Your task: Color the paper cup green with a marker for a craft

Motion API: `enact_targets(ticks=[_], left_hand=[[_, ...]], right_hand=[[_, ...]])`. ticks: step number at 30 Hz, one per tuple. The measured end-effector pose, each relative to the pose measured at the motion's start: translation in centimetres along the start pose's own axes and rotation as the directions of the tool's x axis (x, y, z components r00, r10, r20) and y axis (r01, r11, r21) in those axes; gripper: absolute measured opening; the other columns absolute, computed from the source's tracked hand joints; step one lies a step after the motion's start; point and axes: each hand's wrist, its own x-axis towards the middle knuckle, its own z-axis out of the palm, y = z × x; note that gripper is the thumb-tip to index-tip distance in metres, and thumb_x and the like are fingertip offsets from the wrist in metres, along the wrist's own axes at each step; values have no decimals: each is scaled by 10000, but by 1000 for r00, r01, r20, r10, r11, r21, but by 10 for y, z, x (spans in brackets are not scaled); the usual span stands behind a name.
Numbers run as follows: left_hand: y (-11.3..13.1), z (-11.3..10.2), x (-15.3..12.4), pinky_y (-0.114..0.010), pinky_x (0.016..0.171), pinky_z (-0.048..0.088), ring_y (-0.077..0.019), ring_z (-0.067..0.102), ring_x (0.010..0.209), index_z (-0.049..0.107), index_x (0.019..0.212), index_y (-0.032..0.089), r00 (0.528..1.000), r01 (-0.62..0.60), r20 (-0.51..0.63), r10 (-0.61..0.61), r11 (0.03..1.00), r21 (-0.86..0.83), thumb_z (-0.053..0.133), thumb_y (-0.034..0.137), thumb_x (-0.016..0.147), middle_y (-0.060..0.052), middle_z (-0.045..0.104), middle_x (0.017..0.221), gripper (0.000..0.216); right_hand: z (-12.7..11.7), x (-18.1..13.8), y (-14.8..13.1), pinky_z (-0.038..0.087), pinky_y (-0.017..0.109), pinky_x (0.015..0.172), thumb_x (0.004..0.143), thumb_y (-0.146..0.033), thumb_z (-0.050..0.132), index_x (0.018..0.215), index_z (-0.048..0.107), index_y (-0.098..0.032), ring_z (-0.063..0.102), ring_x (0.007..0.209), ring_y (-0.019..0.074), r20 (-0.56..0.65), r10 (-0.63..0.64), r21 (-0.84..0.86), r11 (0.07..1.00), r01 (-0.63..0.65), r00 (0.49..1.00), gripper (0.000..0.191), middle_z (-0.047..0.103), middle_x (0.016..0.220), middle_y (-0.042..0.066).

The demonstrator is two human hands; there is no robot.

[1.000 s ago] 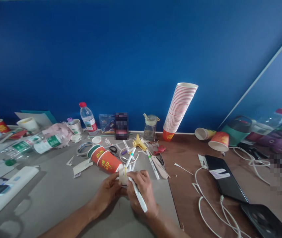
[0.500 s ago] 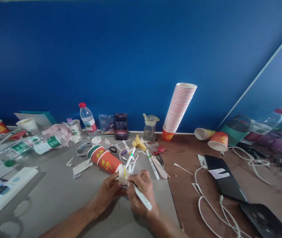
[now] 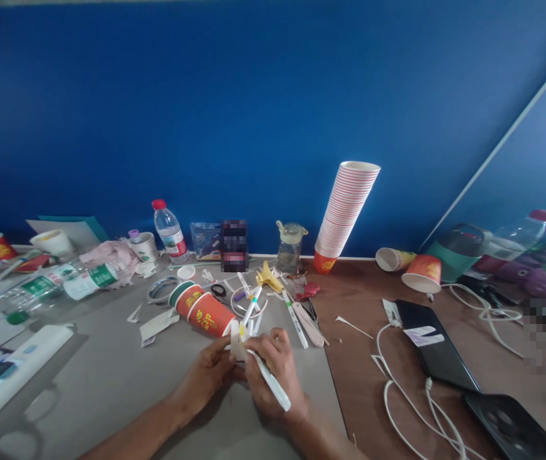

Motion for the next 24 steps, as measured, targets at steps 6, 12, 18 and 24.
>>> enact_targets(ticks=[6, 12, 18, 24], left_hand=[[-2, -2, 0, -344, 739, 498, -191, 671, 701, 613, 1122, 167, 1000, 6, 17, -6, 1000, -2, 682, 400, 749, -102, 712, 938, 445], [1, -2, -1, -342, 732, 505, -179, 662, 668, 626, 1095, 157, 1000, 16, -18, -16, 1000, -3, 713, 405, 714, -110, 709, 946, 463], [1, -2, -1, -343, 727, 508, -180, 671, 648, 630, 1100, 164, 999, 27, -38, -28, 999, -21, 725, 412, 698, -96, 715, 896, 482], [2, -1, -1, -323, 690, 513, -177, 671, 620, 646, 1060, 150, 997, 45, -64, -49, 997, -63, 767, 405, 649, -84, 709, 833, 499]], right_hand=[[1, -1, 1, 407, 355, 727, 860, -139, 462, 966, 575, -216, 532, 711, 169, 5, 0, 1, 1000, 0, 1000, 174, 671, 838, 23], [2, -4, 2, 420, 340, 683, 852, -169, 463, 889, 610, -220, 524, 736, 193, -37, 86, -25, 996, -87, 996, 159, 650, 741, 25], [0, -1, -1, 413, 328, 651, 837, -167, 463, 820, 606, -219, 511, 703, 190, -60, 84, -51, 995, -87, 995, 153, 632, 690, 17], [-2, 1, -1, 405, 322, 648, 846, -181, 461, 850, 619, -219, 512, 691, 183, -62, 82, -52, 995, -86, 995, 163, 615, 673, 13]])
